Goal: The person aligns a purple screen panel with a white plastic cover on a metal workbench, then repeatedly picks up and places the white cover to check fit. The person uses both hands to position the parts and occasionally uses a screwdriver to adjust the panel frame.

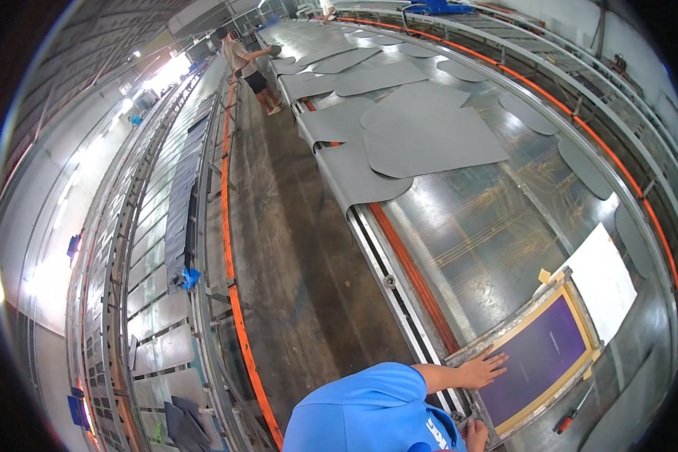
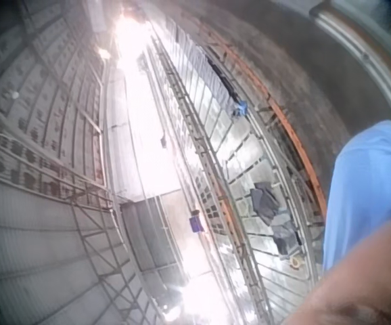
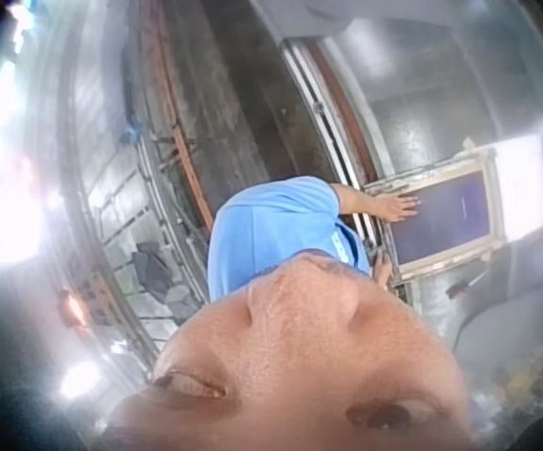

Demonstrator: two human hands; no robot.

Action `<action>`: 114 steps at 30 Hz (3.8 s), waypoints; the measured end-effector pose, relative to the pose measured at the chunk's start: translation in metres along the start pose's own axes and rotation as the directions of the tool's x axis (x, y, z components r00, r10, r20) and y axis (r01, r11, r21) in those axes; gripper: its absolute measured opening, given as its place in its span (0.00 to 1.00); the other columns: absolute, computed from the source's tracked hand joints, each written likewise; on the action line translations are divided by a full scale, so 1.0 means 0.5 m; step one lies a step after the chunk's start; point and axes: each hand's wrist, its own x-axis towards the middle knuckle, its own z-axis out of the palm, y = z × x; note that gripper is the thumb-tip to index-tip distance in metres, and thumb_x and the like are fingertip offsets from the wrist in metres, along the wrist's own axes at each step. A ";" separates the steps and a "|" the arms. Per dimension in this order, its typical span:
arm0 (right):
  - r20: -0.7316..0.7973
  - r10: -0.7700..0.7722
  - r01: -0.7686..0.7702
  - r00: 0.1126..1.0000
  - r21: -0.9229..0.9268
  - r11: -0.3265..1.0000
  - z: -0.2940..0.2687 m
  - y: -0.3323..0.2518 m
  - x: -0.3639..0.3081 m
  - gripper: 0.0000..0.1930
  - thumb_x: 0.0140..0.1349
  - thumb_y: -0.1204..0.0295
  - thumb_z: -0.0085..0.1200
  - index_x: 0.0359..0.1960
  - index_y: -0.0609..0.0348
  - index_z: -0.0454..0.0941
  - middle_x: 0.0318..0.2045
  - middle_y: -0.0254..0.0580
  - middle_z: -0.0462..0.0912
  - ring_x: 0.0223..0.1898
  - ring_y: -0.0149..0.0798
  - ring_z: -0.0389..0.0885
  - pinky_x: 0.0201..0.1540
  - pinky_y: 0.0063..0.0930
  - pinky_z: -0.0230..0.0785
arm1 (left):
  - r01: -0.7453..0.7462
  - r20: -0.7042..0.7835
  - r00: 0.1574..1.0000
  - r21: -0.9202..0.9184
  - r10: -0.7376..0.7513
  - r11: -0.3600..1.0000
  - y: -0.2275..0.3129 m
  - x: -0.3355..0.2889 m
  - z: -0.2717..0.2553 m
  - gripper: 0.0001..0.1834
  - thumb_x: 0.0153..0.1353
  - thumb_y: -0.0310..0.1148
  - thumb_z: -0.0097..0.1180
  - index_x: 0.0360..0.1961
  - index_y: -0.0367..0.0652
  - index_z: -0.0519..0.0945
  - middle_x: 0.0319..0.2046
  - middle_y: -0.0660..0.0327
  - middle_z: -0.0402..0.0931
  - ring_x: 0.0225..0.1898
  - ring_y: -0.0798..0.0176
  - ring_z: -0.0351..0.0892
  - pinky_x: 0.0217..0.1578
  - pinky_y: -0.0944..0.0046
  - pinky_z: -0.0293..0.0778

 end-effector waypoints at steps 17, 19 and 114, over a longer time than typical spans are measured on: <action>0.222 0.052 -0.033 0.974 -0.090 0.995 -0.030 -0.042 -0.001 0.26 0.69 0.54 0.52 0.51 0.69 0.78 0.48 0.61 0.82 0.49 0.58 0.79 0.54 0.46 0.70 | -0.054 -0.065 0.996 0.047 0.057 0.997 -0.009 0.004 0.011 0.31 0.68 0.41 0.42 0.71 0.43 0.61 0.75 0.44 0.41 0.78 0.49 0.36 0.72 0.32 0.26; 0.207 0.040 -0.029 0.978 -0.055 0.998 -0.033 -0.046 -0.006 0.26 0.68 0.53 0.52 0.51 0.69 0.78 0.48 0.61 0.82 0.49 0.58 0.79 0.54 0.46 0.70 | -0.066 -0.095 0.993 0.080 0.073 0.995 -0.015 0.002 0.028 0.31 0.67 0.41 0.43 0.71 0.43 0.62 0.75 0.44 0.42 0.77 0.48 0.37 0.72 0.33 0.27; -0.959 0.275 -0.560 0.063 0.194 0.805 -0.333 0.982 -0.499 0.23 0.60 0.58 0.63 0.47 0.67 0.81 0.41 0.57 0.83 0.41 0.56 0.80 0.47 0.47 0.72 | 0.483 0.623 0.768 -0.713 0.145 0.508 0.709 0.261 0.234 0.23 0.46 0.39 0.73 0.39 0.40 0.77 0.27 0.64 0.73 0.25 0.66 0.72 0.22 0.62 0.64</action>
